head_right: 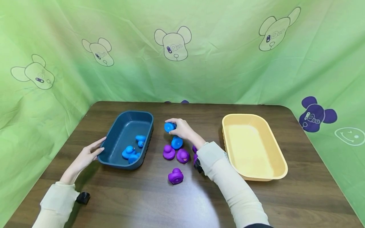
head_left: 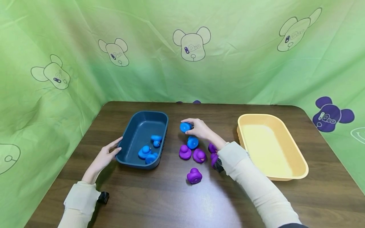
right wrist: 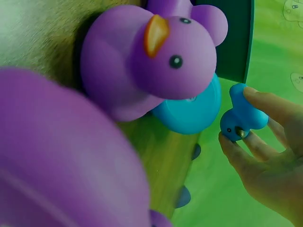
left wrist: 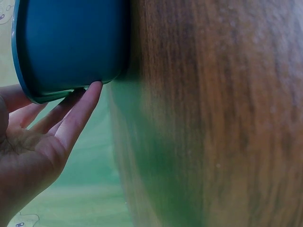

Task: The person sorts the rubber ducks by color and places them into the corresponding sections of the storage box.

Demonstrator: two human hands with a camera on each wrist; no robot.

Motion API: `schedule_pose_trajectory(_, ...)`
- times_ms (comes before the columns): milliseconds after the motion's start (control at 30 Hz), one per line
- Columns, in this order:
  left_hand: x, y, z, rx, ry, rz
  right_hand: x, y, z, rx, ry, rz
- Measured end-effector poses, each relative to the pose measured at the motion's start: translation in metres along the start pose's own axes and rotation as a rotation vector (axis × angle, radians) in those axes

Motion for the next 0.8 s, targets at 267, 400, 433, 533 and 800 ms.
schedule_pose_trajectory(267, -0.001, 0.001, -0.001, -0.017, 0.001, 0.01, 0.006, 0.007, 0.007, 0.033, -0.03, 0.009)
schedule_pose_trajectory(400, -0.001, 0.0, -0.003, -0.023, 0.002, 0.013, 0.008, 0.01, 0.01, 0.043, -0.027, 0.006)
schedule_pose_trajectory(433, -0.001, 0.0, -0.003, -0.021, 0.003, 0.011, 0.009, 0.011, 0.012, 0.044, -0.028, 0.003)
schedule_pose_trajectory(533, 0.0, 0.0, -0.003, -0.014, 0.004, 0.009, 0.011, 0.013, 0.016, 0.048, -0.031, -0.002)
schedule_pose_trajectory(800, 0.0, 0.001, 0.0, -0.024, -0.001, 0.018, 0.017, 0.02, 0.025, 0.044, -0.044, -0.037)
Point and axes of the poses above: each hand's wrist, its own x-axis towards the middle knuckle, its own y-axis out of the palm, z = x × y, the point moved 3 cm from there along x, towards the middle knuckle, and after that the axes turned 6 degrees about x, right-handed, at the moved point
